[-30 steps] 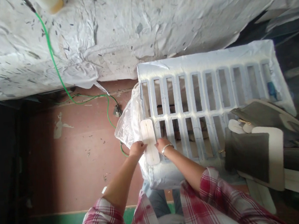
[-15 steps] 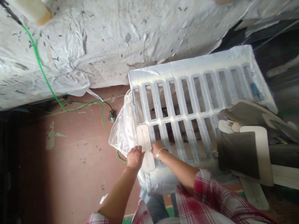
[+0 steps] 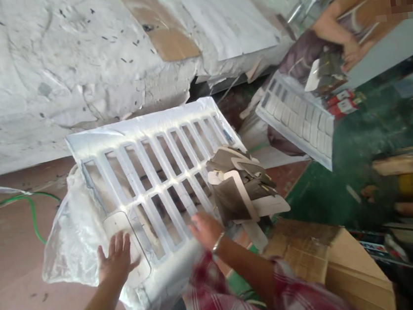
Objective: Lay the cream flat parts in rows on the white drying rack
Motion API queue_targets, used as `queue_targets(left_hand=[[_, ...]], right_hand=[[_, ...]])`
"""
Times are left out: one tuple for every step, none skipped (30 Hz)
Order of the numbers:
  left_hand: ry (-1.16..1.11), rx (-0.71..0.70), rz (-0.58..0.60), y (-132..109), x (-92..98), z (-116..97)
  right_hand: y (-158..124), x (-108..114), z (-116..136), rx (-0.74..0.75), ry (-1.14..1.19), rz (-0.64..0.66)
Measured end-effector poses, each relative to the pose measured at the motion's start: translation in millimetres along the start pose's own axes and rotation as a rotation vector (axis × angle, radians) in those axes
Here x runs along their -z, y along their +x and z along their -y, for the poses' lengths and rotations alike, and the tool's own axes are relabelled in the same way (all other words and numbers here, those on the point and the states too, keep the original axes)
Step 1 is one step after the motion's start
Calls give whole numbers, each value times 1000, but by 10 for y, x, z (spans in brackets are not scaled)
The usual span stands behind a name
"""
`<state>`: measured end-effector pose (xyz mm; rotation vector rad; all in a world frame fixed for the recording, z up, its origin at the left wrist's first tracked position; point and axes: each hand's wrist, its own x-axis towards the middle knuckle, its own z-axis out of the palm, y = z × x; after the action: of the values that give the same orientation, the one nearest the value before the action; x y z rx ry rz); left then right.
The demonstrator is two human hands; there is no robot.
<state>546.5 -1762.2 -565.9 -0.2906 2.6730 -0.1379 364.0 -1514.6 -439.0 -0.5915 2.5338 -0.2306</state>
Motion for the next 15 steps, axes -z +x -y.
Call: queue_targets(left_hand=[[19, -6, 46, 2, 45, -4], [34, -13, 92, 3, 94, -7], [44, -22, 127, 3, 146, -17], [42, -28, 148, 2, 199, -38], [24, -28, 152, -1, 254, -76], [-19, -21, 145, -4, 312, -136], [-85, -5, 129, -9, 374, -222], [-178, 13, 110, -16, 442, -334], [-297, 28, 99, -27, 518, -470], [-438, 37, 90, -43, 603, -627], [-595, 25, 90, -63, 697, -798], [-774, 8, 103, -86, 798, -976], [-945, -19, 105, -105, 900, -1153], [-1106, -58, 113, -116, 997, -1320], [-1260, -80, 113, -117, 1086, -1467]], right_hand=[[-70, 159, -302, -57, -30, -88], [-117, 295, -591, -138, -61, -171], [-140, 402, -854, -253, -124, -238], [-143, 477, -1082, -368, -164, -277], [-129, 521, -1269, -436, -179, -300], [-105, 538, -1415, -491, -189, -312], [-77, 537, -1521, -522, -185, -309], [-50, 526, -1593, -534, -172, -291], [-28, 513, -1636, -538, -155, -258], [-18, 503, -1655, -532, -134, -212], [-21, 500, -1651, -511, -111, -156], [-35, 504, -1629, -469, -82, -97], [-60, 513, -1590, -405, -39, -43], [-88, 523, -1534, -323, 20, -2], [-114, 530, -1462, -221, 114, 22]])
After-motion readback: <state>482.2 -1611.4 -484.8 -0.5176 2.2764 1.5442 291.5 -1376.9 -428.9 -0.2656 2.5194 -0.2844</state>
